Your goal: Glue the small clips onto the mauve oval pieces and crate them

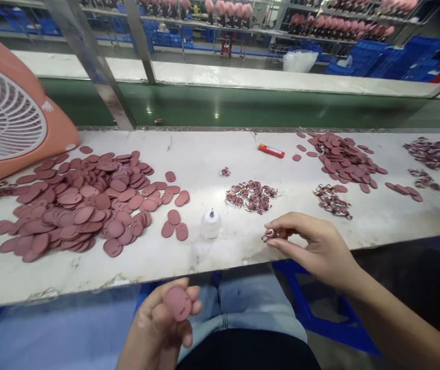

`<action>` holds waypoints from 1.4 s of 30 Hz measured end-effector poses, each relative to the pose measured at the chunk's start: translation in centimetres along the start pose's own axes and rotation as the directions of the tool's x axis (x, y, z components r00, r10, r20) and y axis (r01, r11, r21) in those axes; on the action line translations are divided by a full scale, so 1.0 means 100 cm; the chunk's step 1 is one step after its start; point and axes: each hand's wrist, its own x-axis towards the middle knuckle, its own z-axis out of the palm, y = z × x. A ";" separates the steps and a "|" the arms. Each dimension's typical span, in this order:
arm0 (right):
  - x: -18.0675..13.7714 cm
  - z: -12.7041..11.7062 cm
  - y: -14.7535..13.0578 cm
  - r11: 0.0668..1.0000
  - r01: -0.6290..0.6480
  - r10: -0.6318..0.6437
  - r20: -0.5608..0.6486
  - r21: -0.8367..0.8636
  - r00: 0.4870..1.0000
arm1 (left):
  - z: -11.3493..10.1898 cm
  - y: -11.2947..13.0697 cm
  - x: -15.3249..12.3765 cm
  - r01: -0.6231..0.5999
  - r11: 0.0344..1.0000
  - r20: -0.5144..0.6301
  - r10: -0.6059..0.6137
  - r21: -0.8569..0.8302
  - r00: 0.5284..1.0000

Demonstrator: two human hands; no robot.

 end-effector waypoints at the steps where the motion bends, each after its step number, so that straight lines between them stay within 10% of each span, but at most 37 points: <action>1: -0.001 0.004 -0.008 0.998 -0.017 0.018 -0.012 0.066 1.000 | 0.000 -0.002 -0.001 0.035 0.999 0.029 -0.035 0.006 0.999; 7: -0.002 0.018 -0.057 0.851 -0.181 0.072 0.232 0.493 0.970 | -0.008 -0.012 -0.001 0.228 0.973 0.327 -0.229 0.043 0.917; 13: 0.009 0.029 -0.076 0.847 -0.181 0.046 0.270 0.500 0.962 | -0.012 -0.016 0.000 0.231 0.973 0.521 -0.199 0.002 0.830; 42: 0.028 0.024 -0.082 0.950 0.013 -0.162 0.457 0.312 0.875 | -0.011 -0.017 -0.001 0.301 0.953 0.464 -0.280 0.030 0.840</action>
